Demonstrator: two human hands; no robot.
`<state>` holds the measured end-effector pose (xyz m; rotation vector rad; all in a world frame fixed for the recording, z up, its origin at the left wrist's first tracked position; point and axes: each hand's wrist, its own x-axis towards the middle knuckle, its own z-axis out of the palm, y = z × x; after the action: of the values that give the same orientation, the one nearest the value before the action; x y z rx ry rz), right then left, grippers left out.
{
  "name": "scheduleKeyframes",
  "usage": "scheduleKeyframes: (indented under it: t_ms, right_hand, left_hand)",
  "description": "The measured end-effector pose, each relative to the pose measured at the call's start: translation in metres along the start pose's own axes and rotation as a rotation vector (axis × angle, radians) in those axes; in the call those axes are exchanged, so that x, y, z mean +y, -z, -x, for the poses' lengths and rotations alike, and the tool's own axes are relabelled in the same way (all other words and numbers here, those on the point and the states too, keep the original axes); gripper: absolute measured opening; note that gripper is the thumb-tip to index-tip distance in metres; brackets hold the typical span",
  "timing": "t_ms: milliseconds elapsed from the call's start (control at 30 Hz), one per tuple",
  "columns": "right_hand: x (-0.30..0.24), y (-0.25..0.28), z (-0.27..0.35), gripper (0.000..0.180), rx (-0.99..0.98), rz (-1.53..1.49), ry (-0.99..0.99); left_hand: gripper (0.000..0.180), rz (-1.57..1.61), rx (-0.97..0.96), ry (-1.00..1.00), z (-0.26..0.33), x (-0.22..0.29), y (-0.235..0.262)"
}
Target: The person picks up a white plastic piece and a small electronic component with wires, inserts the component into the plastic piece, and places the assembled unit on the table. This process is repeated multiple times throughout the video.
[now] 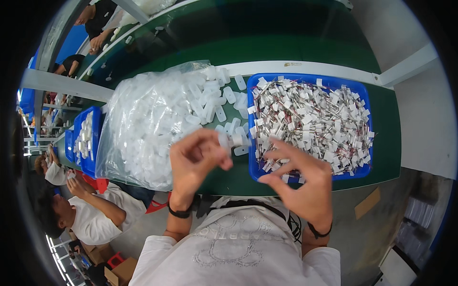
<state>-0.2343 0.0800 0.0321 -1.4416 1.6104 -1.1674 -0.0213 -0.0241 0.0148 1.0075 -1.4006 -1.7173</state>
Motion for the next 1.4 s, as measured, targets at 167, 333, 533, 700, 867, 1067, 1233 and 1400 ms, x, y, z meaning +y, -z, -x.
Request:
scheduleKeyframes:
  t_ms: [167,333,533,700,867,1067,1233,1400]
  right_hand:
    - [0.009,0.025,0.009,0.048,0.217,0.058,-0.052]
    - [0.016,0.032,0.016,0.031,0.252,0.068,-0.155]
    - [0.012,0.025,-0.011,0.015,0.269,0.365,0.041]
    - [0.019,0.02,-0.022,0.007,0.214,0.67,0.094]
    - [0.017,0.019,-0.02,0.008,0.154,0.753,0.075]
    - [0.006,0.028,-0.013,0.006,0.191,0.61,0.028]
    - [0.01,0.02,-0.007,0.009,-0.021,0.595,0.188]
    - [0.011,0.013,-0.008,0.013,0.017,0.67,0.151]
  left_hand:
    - [0.03,-0.132,0.299,-0.329,-0.072,0.003,-0.012]
    - [0.041,-0.926,-0.116,-0.519,-0.044,-0.019,0.003]
    - [0.035,-1.13,-0.149,-0.448,-0.033,-0.024,-0.009]
    - [0.032,-1.175,-0.139,-0.49,-0.033,-0.025,-0.007]
    - [0.032,-1.126,-0.024,-0.506,-0.018,-0.015,0.0]
    - [0.029,-0.544,0.09,-0.267,0.005,-0.002,0.005]
    - [0.025,-0.342,0.037,-0.125,0.013,-0.004,0.007]
    - [0.024,-0.222,0.003,-0.07,0.016,-0.007,0.007]
